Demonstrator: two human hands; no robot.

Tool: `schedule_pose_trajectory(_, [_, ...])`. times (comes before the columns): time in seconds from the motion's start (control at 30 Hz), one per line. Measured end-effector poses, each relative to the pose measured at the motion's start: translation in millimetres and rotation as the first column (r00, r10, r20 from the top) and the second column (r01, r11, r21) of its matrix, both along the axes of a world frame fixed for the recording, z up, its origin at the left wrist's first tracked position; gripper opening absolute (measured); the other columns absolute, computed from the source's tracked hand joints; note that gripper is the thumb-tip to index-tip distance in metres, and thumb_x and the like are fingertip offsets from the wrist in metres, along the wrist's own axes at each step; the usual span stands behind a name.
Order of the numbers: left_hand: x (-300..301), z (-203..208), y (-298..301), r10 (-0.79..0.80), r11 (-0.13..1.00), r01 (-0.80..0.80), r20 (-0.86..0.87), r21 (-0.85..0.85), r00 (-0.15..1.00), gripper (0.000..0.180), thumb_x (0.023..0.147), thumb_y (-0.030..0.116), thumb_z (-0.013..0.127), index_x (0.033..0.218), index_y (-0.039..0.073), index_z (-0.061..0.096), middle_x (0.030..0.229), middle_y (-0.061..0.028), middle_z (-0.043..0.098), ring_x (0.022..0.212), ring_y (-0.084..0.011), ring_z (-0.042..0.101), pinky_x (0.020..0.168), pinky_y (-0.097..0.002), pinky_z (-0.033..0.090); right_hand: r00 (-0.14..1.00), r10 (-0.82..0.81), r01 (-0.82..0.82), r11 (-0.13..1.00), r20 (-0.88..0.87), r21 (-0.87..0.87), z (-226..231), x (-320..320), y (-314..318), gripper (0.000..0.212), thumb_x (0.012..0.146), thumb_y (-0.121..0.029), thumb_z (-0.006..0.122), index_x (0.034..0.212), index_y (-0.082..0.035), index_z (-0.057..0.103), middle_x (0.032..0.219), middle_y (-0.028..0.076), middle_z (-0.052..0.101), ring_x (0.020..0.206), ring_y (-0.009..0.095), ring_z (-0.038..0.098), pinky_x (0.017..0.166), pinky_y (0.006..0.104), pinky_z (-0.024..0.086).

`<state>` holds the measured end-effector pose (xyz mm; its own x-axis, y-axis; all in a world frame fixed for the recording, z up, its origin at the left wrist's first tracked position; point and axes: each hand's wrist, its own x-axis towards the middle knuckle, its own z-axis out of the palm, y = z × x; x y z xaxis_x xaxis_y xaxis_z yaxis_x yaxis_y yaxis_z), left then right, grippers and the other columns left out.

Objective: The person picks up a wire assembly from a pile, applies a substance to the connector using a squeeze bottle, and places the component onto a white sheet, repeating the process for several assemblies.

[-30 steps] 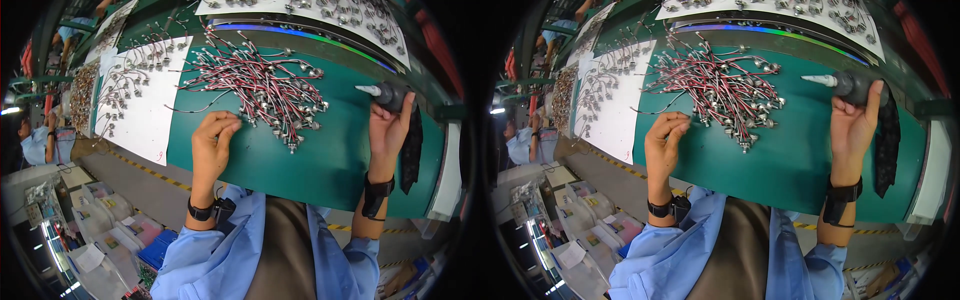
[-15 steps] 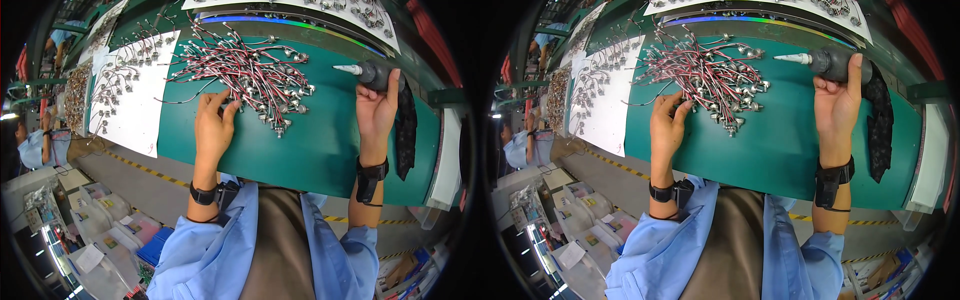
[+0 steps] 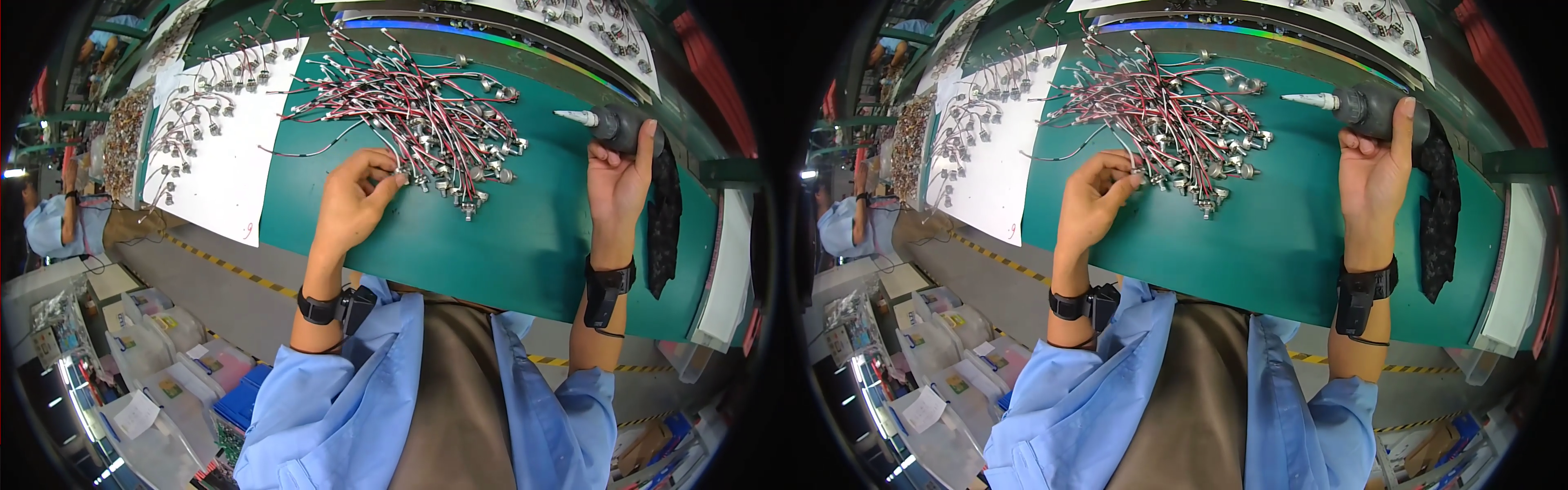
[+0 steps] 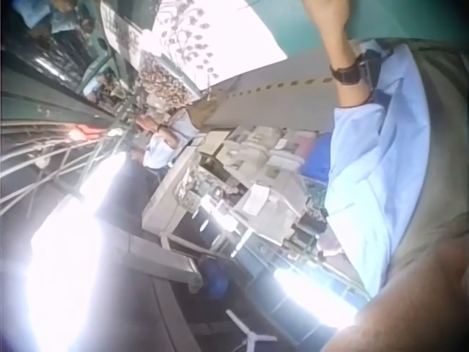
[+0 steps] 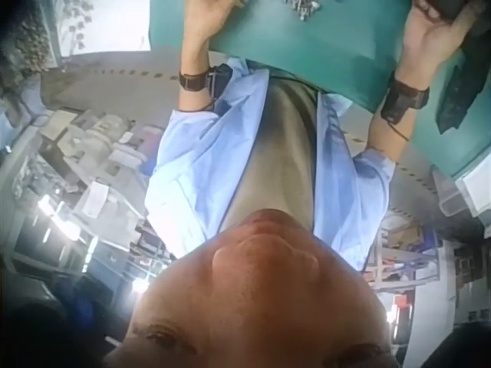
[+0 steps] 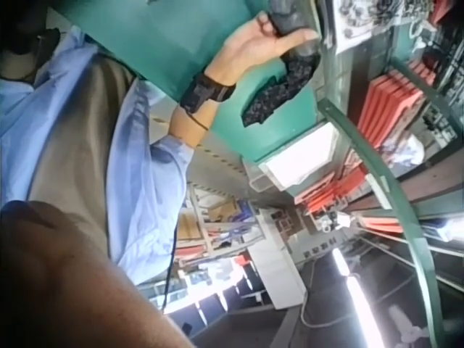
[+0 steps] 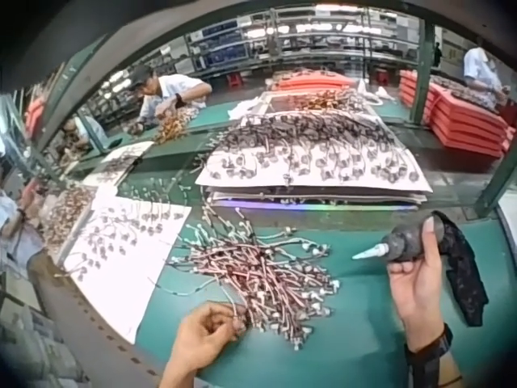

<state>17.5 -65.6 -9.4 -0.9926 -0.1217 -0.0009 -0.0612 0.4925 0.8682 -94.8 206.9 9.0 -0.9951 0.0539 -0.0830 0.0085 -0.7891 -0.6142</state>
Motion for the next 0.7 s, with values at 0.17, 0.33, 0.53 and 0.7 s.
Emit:
schedule_pose_trajectory(0.17, [5.7,10.0,0.3,0.156,0.688,-0.171,0.086,0.706,0.984,0.018,0.074,-0.004,0.054,0.091,-0.004,0.048,0.086,-0.0103,0.055,0.066,-0.0156,0.056,0.055,-0.0231,0.047,0.999,-0.042,0.043,0.998,-0.026,0.05,3.5,1.4,-5.0,0.022,0.083,-0.026,0.051,0.091,-0.005,0.048,0.083,0.007,0.053,0.051,0.007,0.033,0.05,0.0207,0.03])
schedule_pose_trajectory(0.33, [2.6,26.7,-1.2,0.236,0.514,-0.079,-0.052,0.854,0.97,0.02,0.074,-0.008,0.051,0.094,-0.006,0.046,0.092,-0.0134,0.052,0.073,-0.019,0.058,0.056,-0.0239,0.049,0.988,-0.115,0.128,0.984,-0.102,0.124,11.9,10.4,-11.1,0.029,0.083,-0.027,0.051,0.099,-0.003,0.046,0.088,0.008,0.052,0.052,0.007,0.033,0.052,0.0202,0.031])
schedule_pose_trajectory(0.53, [-7.0,45.5,29.5,0.23,0.656,0.136,-0.368,0.743,0.901,0.022,0.072,-0.012,0.05,0.093,-0.006,0.046,0.096,-0.0159,0.048,0.072,-0.0206,0.058,0.057,-0.0251,0.05,0.973,-0.018,0.066,0.978,-0.232,0.2,34.9,26.4,-25.3,0.044,0.083,-0.035,0.049,0.109,-0.001,0.04,0.099,0.01,0.049,0.066,0.011,0.046,0.063,0.0227,0.04])
schedule_pose_trajectory(0.7, [-12.2,38.2,35.9,0.17,0.706,0.143,-0.361,0.694,0.917,0.021,0.071,-0.013,0.049,0.091,-0.005,0.049,0.096,-0.0167,0.046,0.071,-0.0219,0.058,0.055,-0.0274,0.051,0.919,-0.127,0.21,0.959,-0.374,0.192,41.3,34.8,-44.4,0.058,0.08,-0.046,0.047,0.115,-0.001,0.036,0.11,0.011,0.044,0.1,0.023,0.045,0.085,0.0361,0.039])
